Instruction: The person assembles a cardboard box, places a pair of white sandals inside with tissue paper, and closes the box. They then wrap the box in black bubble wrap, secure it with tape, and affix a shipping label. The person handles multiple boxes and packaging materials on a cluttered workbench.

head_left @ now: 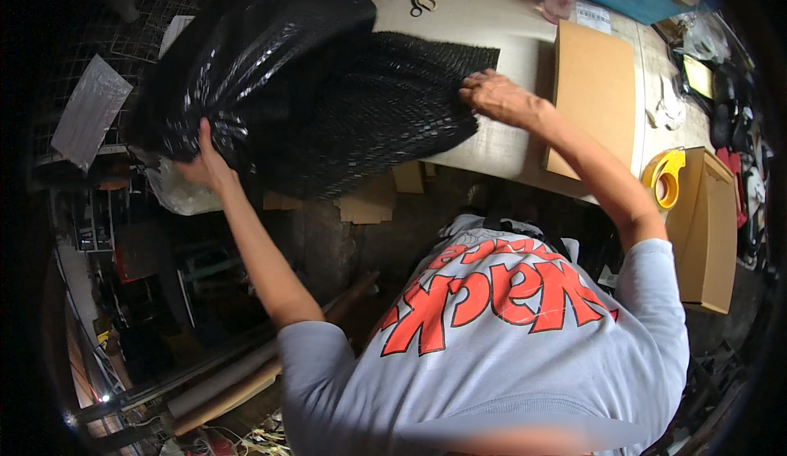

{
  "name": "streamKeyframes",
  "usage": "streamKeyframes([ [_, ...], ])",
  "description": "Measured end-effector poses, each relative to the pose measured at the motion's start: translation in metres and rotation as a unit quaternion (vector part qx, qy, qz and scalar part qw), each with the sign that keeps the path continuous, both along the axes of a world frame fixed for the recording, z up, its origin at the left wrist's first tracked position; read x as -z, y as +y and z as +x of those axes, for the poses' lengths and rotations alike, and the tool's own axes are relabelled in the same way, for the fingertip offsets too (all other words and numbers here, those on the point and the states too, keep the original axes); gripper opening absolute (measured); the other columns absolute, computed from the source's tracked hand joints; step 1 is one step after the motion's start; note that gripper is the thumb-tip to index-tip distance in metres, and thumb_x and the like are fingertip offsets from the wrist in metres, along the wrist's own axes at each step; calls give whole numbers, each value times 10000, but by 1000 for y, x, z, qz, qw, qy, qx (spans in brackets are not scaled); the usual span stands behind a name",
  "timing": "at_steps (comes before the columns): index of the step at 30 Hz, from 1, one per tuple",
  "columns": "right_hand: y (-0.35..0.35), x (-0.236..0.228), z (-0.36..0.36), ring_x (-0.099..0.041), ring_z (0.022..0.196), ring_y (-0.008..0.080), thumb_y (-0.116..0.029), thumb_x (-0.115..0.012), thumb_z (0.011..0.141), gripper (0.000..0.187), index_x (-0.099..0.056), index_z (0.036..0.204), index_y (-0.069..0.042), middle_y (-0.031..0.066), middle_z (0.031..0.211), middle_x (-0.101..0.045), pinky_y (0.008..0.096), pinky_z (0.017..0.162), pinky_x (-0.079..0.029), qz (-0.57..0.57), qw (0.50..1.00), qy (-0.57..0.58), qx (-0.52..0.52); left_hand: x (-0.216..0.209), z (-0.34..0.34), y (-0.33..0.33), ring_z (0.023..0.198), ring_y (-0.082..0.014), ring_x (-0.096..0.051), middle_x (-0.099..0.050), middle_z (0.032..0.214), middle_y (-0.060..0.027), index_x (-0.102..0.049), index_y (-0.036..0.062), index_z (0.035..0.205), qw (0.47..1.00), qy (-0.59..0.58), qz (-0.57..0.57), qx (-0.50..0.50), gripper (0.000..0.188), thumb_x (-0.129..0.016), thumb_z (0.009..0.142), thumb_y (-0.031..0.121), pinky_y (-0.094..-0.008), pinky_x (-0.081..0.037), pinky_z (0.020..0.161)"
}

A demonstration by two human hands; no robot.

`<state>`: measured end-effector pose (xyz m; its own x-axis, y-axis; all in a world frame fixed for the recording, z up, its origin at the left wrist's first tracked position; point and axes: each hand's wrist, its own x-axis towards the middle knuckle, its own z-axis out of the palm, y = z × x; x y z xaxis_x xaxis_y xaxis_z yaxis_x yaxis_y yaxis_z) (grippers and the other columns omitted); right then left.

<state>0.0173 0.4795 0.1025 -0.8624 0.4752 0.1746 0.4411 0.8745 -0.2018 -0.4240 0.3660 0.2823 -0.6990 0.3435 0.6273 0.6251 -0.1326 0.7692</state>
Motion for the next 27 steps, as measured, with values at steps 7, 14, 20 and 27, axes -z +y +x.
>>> streamKeyframes([
  [7,34,14,19,-517,1134,207,-156,-538,829,244,-647,1048,-151,21,1105,-606,412,994,-359,111,956,-270,3,106,-6,-87,1181,-341,-508,-412,1374,-220,-74,45,1484,938,-307,139,-81,1129,-833,669,230,-498,-481,974],
  [14,32,-1,37,-324,1377,281,-288,-515,887,285,-676,1111,-217,47,1398,-479,638,1133,-53,174,862,-465,98,77,25,-76,1080,-266,-552,-490,1311,-152,-431,67,1341,941,-304,147,-18,713,-765,726,201,-425,-489,932],
  [20,26,-3,38,-255,1401,325,-374,-454,935,390,-539,1291,-239,75,1406,-459,692,1088,-33,63,782,-582,212,101,105,-40,1142,-274,-531,-501,1318,-159,-393,1,1354,929,-344,132,30,661,-694,822,254,-431,-471,954],
  [27,5,19,-51,-233,1397,397,-303,-470,936,586,-275,1482,-221,202,1536,-194,699,1013,-263,-24,900,-292,323,72,74,28,1147,-276,-520,-484,1337,-162,-417,-26,1342,919,-367,134,-47,669,-698,811,270,-393,-426,988],
])
